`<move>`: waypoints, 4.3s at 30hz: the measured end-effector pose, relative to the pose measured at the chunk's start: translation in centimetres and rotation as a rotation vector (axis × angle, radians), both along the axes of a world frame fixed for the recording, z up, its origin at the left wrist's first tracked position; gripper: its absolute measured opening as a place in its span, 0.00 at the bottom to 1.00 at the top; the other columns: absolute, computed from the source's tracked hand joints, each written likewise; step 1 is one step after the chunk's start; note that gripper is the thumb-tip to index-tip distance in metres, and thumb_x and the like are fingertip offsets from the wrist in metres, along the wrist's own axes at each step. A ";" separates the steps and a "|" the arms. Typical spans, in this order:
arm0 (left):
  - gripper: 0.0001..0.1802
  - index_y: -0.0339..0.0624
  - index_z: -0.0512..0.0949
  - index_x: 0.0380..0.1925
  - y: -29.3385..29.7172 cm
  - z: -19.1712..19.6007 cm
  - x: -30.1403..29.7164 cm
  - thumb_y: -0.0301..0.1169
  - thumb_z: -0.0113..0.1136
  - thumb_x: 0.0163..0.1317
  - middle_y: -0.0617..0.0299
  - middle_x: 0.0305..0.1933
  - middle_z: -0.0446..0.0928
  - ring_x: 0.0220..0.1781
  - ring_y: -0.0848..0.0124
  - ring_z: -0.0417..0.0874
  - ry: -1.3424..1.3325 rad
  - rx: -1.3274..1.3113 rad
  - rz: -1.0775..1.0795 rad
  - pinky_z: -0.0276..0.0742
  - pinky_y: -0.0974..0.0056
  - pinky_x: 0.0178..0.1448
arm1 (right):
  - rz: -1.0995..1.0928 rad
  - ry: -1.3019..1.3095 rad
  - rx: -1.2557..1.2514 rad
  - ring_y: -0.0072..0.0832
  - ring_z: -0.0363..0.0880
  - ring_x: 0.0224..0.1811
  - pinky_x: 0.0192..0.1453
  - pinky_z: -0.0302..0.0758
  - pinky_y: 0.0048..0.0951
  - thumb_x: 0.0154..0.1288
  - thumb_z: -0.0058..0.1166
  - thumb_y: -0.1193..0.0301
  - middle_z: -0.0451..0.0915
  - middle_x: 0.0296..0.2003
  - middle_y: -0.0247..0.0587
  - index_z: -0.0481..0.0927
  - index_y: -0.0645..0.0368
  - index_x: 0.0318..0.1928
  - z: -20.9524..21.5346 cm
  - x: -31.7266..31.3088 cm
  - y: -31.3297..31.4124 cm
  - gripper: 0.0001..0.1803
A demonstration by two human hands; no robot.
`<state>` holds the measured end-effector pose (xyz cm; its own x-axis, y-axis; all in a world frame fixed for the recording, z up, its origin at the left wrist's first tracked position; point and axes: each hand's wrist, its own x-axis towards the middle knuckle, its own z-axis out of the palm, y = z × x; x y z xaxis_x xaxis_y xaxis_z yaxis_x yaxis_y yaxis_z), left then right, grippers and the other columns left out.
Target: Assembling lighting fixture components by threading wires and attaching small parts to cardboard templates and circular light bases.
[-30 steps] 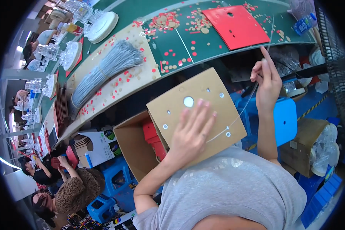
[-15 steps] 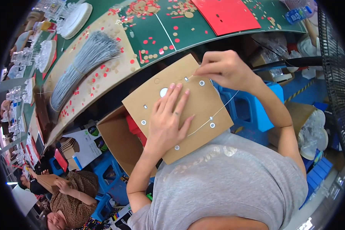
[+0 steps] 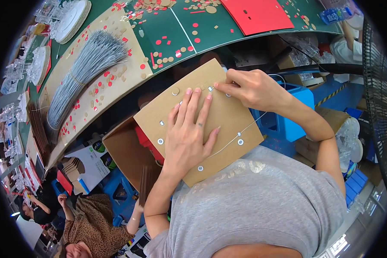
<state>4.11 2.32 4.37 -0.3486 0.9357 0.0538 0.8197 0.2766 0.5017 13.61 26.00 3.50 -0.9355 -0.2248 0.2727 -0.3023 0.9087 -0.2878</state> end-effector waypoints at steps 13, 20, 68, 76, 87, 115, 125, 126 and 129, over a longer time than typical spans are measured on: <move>0.42 0.41 0.66 0.74 0.0 0.1 -0.2 0.42 0.67 0.61 0.47 0.78 0.62 0.81 0.53 0.60 0.044 -0.026 -0.007 0.57 0.49 0.77 | -0.021 -0.005 0.114 0.28 0.83 0.36 0.33 0.81 0.30 0.55 0.61 0.75 0.75 0.36 0.39 0.83 0.64 0.53 0.8 0.1 -0.8 0.22; 0.42 0.39 0.66 0.74 0.2 0.1 -0.1 0.42 0.66 0.60 0.46 0.77 0.62 0.80 0.53 0.61 0.031 -0.028 -0.025 0.57 0.49 0.77 | 0.096 0.041 0.305 0.33 0.81 0.44 0.45 0.82 0.31 0.53 0.61 0.74 0.76 0.39 0.41 0.82 0.69 0.50 1.6 0.0 -0.4 0.22; 0.42 0.36 0.65 0.74 -0.1 -0.1 -0.2 0.43 0.64 0.63 0.44 0.77 0.62 0.80 0.52 0.60 0.043 0.004 -0.048 0.59 0.49 0.77 | 0.179 -0.196 0.290 0.36 0.84 0.41 0.37 0.83 0.31 0.60 0.57 0.74 0.75 0.40 0.45 0.79 0.71 0.54 3.1 -0.6 -0.4 0.22; 0.42 0.36 0.64 0.74 -0.1 0.0 -0.5 0.43 0.64 0.63 0.44 0.77 0.61 0.80 0.51 0.60 0.033 -0.003 -0.052 0.59 0.49 0.77 | 0.218 -0.267 0.252 0.35 0.85 0.42 0.43 0.86 0.31 0.60 0.59 0.74 0.76 0.45 0.46 0.80 0.72 0.54 2.9 -1.0 0.6 0.22; 0.42 0.37 0.65 0.74 -0.5 0.0 -0.8 0.42 0.64 0.62 0.41 0.76 0.62 0.80 0.47 0.60 -0.022 0.032 -0.021 0.59 0.48 0.76 | 0.354 -0.022 0.122 0.38 0.82 0.40 0.43 0.82 0.36 0.52 0.59 0.73 0.79 0.40 0.45 0.81 0.72 0.50 2.5 -3.3 1.4 0.24; 0.42 0.34 0.67 0.72 -0.5 0.1 -0.2 0.40 0.68 0.59 0.43 0.76 0.63 0.80 0.50 0.62 -0.002 0.030 -0.033 0.61 0.49 0.76 | 0.363 0.097 0.224 0.34 0.82 0.42 0.47 0.85 0.31 0.51 0.61 0.74 0.78 0.40 0.43 0.82 0.70 0.41 0.9 -2.6 1.2 0.16; 0.45 0.33 0.64 0.71 -0.1 -0.1 -0.5 0.35 0.73 0.56 0.42 0.76 0.63 0.79 0.49 0.62 -0.199 0.167 0.016 0.61 0.48 0.75 | 0.311 0.134 0.113 0.30 0.79 0.33 0.35 0.78 0.30 0.49 0.63 0.72 0.77 0.33 0.38 0.84 0.63 0.40 0.7 -2.7 1.9 0.16; 0.45 0.33 0.64 0.71 -0.1 -0.3 -0.5 0.35 0.73 0.56 0.42 0.76 0.63 0.79 0.49 0.62 -0.196 0.167 0.014 0.61 0.48 0.75 | 0.292 0.118 0.132 0.30 0.79 0.33 0.35 0.77 0.30 0.49 0.63 0.72 0.78 0.33 0.38 0.84 0.63 0.40 0.7 -2.8 1.7 0.16; 0.39 0.32 0.70 0.65 0.4 -0.4 -1.3 0.32 0.75 0.54 0.43 0.68 0.69 0.71 0.49 0.71 -0.309 0.264 0.115 0.65 0.49 0.70 | 0.266 0.125 0.136 0.30 0.79 0.34 0.34 0.76 0.30 0.49 0.63 0.72 0.78 0.34 0.37 0.85 0.63 0.41 0.9 -2.5 1.2 0.16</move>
<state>2.79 2.69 3.97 -0.4873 0.8579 0.1631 0.5905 0.1861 0.7852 11.07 27.21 4.36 -0.8003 -0.4994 0.3319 -0.5597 0.8207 -0.1148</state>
